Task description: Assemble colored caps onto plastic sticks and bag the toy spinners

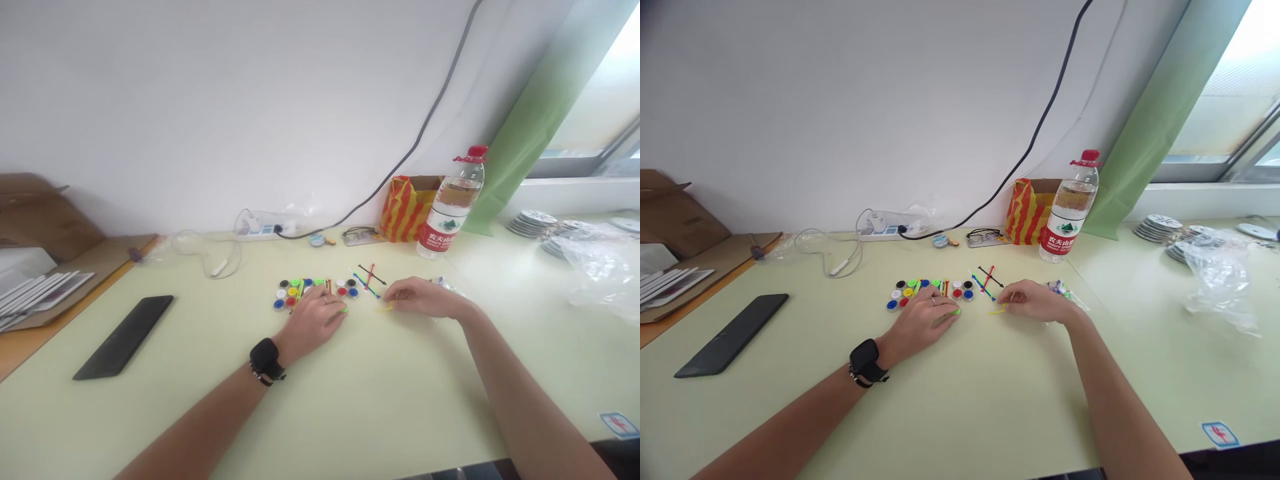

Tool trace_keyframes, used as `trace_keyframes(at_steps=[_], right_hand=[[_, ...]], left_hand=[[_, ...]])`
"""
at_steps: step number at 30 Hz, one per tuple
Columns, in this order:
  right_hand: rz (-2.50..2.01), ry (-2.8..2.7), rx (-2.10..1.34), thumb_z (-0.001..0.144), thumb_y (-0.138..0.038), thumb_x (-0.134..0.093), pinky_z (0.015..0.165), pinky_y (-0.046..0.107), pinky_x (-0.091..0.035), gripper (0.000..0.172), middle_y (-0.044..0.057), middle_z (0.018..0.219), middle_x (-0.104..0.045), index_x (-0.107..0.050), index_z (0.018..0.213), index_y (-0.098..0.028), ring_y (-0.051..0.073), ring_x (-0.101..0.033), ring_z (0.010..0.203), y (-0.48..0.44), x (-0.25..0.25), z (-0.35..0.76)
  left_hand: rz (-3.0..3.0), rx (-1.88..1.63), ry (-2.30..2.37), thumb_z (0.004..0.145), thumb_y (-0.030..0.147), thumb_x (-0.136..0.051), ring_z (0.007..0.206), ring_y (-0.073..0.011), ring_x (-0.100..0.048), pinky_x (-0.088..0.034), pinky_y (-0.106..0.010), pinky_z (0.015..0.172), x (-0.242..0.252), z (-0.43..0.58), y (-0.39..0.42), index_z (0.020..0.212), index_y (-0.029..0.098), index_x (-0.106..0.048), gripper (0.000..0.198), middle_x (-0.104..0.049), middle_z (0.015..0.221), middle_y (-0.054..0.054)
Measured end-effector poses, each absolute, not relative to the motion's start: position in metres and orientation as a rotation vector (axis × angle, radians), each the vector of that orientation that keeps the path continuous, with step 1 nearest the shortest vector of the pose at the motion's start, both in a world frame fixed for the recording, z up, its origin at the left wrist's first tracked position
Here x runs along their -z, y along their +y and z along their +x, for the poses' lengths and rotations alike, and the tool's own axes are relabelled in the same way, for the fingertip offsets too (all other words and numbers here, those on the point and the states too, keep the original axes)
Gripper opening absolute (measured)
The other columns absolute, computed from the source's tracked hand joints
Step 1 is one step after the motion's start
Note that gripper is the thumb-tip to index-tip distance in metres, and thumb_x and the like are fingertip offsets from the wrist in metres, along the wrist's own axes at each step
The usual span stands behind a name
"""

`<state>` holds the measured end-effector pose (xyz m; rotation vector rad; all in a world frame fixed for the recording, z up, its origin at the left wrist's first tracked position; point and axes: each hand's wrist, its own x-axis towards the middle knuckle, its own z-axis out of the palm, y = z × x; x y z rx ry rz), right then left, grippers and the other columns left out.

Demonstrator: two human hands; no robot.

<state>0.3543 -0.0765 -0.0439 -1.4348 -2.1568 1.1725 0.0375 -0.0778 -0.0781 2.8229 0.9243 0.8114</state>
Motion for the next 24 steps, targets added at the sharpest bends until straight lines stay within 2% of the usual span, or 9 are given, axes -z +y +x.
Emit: trace_keyframes(at_steps=[3, 8, 11, 14, 16, 24], right_hand=[[-1.324, -2.023, -1.194, 0.092, -0.043, -0.063, 0.089, 0.038, -0.052, 0.027, 0.007, 0.112, -0.072, -0.074, 0.108, -0.024, 0.024, -0.064, 0.1, -0.076, 0.045, 0.346], [-1.196, -1.737, -1.273, 0.093, -0.055, -0.065, 0.078, 0.034, -0.049, 0.035, 0.004, 0.1, -0.066, -0.07, 0.105, -0.023, 0.016, -0.057, 0.076, -0.076, 0.048, 0.329], [-1.126, -1.602, -1.321, 0.093, -0.057, -0.066, 0.074, 0.032, -0.046, 0.035, 0.003, 0.099, -0.063, -0.067, 0.101, -0.023, 0.013, -0.053, 0.071, -0.076, 0.052, 0.318], [-1.088, -1.484, -1.391, 0.094, -0.059, -0.064, 0.069, 0.03, -0.041, 0.036, -0.002, 0.083, -0.055, -0.063, 0.095, -0.023, 0.012, -0.047, 0.066, -0.076, 0.058, 0.309], [-1.075, -1.42, -1.443, 0.094, -0.06, -0.063, 0.065, 0.028, -0.037, 0.038, -0.004, 0.076, -0.047, -0.059, 0.091, -0.022, 0.011, -0.042, 0.064, -0.077, 0.061, 0.303], [-1.025, -1.169, -1.513, 0.09, -0.061, -0.068, 0.055, 0.027, -0.022, 0.044, -0.005, 0.075, -0.041, -0.049, 0.083, -0.022, 0.01, -0.03, 0.059, -0.086, 0.059, 0.274]], left_hand=[[2.834, -0.849, 0.932, 0.096, 0.027, -0.066, 0.101, -0.0269, -0.057, -0.049, -0.045, 0.092, 0.077, 0.038, -0.079, 0.11, 0.022, -0.074, 0.017, -0.074, 0.112, -0.007], [2.844, -0.884, 0.993, 0.097, 0.027, -0.065, 0.105, -0.0279, -0.057, -0.049, -0.046, 0.094, 0.075, 0.037, -0.08, 0.12, 0.022, -0.071, 0.025, -0.07, 0.122, -0.009], [2.84, -0.863, 0.992, 0.097, 0.026, -0.064, 0.1, -0.0274, -0.057, -0.05, -0.046, 0.091, 0.075, 0.037, -0.08, 0.117, 0.021, -0.071, 0.022, -0.073, 0.113, -0.008], [2.842, -0.844, 0.963, 0.097, 0.024, -0.064, 0.097, -0.027, -0.058, -0.05, -0.046, 0.089, 0.078, 0.038, -0.079, 0.11, 0.021, -0.071, 0.016, -0.074, 0.104, -0.007], [2.854, -0.837, 0.946, 0.096, 0.024, -0.065, 0.098, -0.0272, -0.058, -0.05, -0.046, 0.09, 0.079, 0.038, -0.079, 0.11, 0.021, -0.071, 0.016, -0.075, 0.105, -0.007], [2.756, -1.074, 1.036, 0.097, 0.027, -0.065, 0.107, -0.0283, -0.061, -0.051, -0.048, 0.096, 0.075, 0.043, -0.087, 0.133, 0.023, -0.062, 0.036, -0.072, 0.123, -0.008]])
